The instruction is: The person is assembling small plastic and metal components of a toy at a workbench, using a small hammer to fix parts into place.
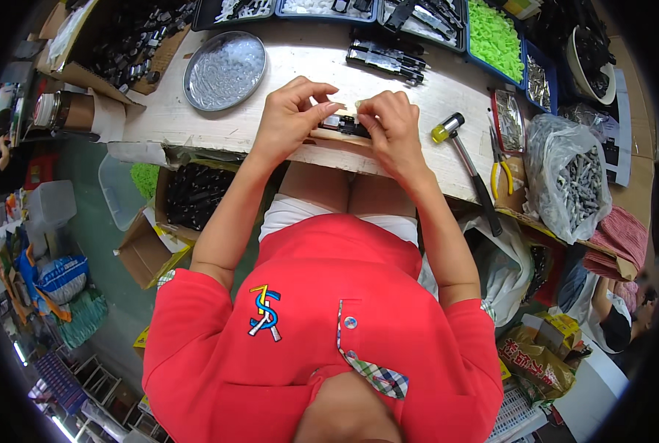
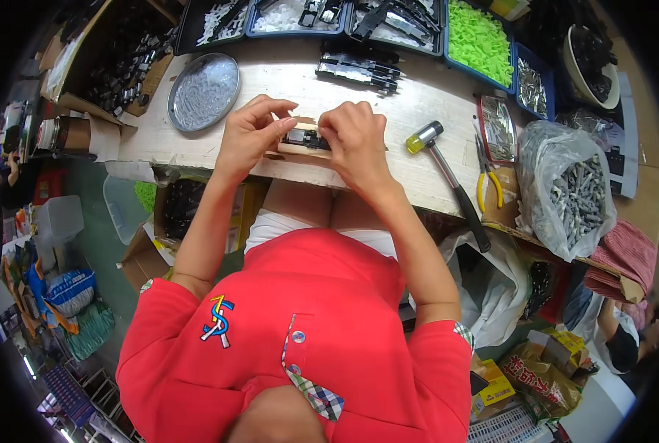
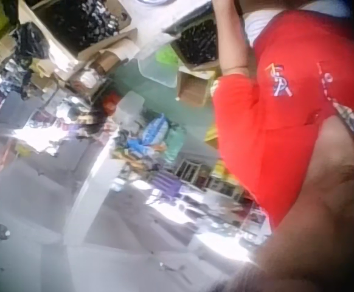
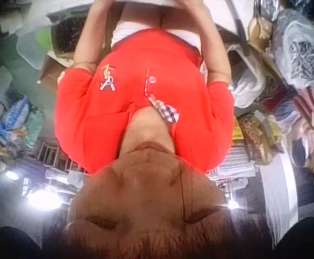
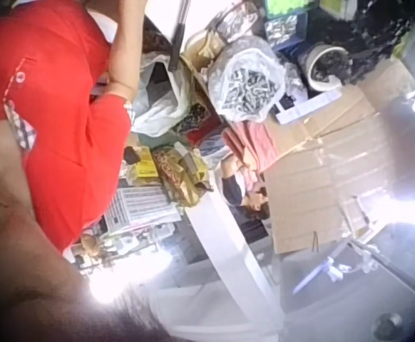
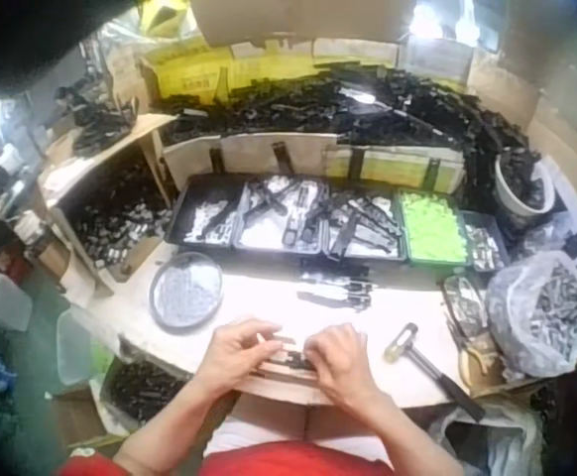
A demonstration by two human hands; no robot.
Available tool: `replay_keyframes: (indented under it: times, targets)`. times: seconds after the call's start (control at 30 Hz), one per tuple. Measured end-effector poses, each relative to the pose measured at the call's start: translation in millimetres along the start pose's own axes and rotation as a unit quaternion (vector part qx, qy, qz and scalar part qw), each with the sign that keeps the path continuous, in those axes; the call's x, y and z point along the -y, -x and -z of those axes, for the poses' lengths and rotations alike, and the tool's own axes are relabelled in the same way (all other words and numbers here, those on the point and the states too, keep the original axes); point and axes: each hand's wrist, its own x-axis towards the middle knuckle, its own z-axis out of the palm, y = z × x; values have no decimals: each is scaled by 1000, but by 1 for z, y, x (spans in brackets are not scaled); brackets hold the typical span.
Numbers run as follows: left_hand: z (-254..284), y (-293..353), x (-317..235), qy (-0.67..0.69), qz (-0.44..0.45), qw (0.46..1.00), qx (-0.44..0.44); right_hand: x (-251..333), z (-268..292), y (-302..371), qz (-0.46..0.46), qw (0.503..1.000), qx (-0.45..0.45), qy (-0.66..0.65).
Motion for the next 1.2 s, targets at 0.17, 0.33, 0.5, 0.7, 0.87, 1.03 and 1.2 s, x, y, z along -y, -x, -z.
replay_keyframes:
  times: [0.17,0.33,0.5,0.7,0.87,1.03,1.2]
  targets:
    - [0,0,16,-50,0,998,22,3,-10,3,13,998,35,50]
    - [-5,-2,13,-79,1,996,43,1,-17,5,37,991,37,120]
    - [-4,-9,19,-124,-2,990,72,-4,-12,3,17,996,57,66]
    - [-10,-26,-8,-310,12,941,138,-10,0,-2,-47,998,31,-17]
    - [-13,-34,-19,-405,-5,892,200,-28,30,1,-59,995,-30,-68]
    - [-26,-52,-40,-502,-53,819,275,-61,90,15,-149,985,-87,-11]
    - [-62,-126,-49,-377,-184,893,163,-114,144,36,-184,950,-120,223]
